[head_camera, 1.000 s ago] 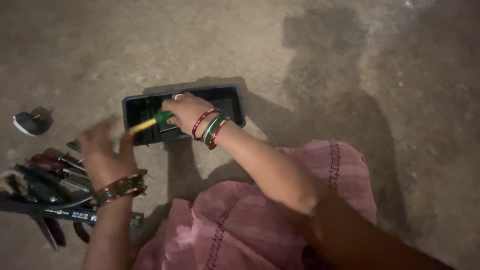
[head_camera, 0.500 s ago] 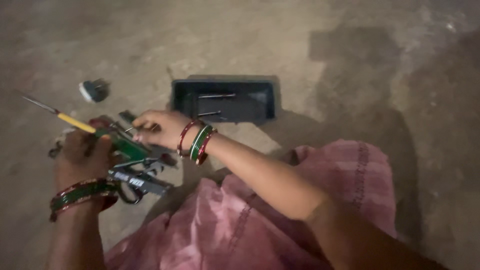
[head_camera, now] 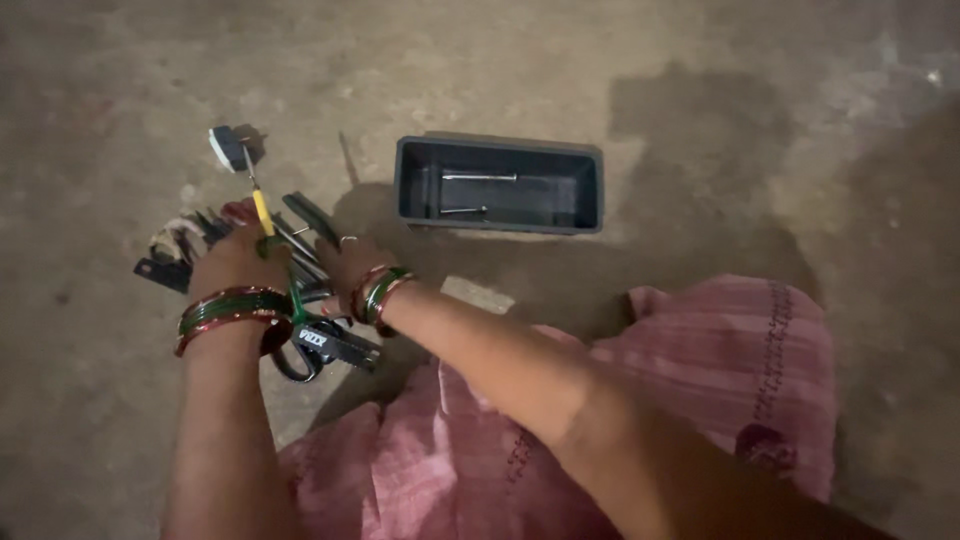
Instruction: The person sits on the floor and places various hand tools into a small black plastic tray. They handle screwdrivers, pliers, and other metal tools, arranging them inside the tray one by one.
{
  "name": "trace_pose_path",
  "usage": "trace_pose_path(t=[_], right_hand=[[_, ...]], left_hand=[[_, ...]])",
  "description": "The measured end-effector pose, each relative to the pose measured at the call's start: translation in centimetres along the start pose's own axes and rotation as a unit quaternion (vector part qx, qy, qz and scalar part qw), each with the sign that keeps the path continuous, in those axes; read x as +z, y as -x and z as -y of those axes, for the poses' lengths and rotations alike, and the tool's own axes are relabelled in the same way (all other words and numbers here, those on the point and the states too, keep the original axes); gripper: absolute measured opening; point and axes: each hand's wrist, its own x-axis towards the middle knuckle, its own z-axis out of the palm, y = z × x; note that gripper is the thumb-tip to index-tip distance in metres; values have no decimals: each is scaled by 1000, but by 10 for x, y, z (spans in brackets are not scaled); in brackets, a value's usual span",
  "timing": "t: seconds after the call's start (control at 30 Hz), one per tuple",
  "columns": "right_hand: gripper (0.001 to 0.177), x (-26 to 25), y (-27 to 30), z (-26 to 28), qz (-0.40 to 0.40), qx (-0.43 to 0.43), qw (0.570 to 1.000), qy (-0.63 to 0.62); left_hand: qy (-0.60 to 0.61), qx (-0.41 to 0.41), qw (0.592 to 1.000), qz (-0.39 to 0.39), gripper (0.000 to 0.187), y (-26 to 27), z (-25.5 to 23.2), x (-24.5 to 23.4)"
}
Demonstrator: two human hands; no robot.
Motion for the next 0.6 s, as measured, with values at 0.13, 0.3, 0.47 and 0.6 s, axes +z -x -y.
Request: trace_pose_path(t=[0.13,0.3,0.47,0.6], right_hand=[[88,-10,12,7,-88,-40,995,-22],[83,-4,6,0,-112,-67,990,-45],[71,8,-19,-10,-41,-8,997,-70],[42,23,-48,-27,61,-43,996,51]], left_hand=[[17,15,999,26,34,-2,-10,1],[4,3,999,37,38,-4,-14,2],[-34,15,999,32,55,-8,-13,2],[-13,3,1000,28,53,-6,-16,2]])
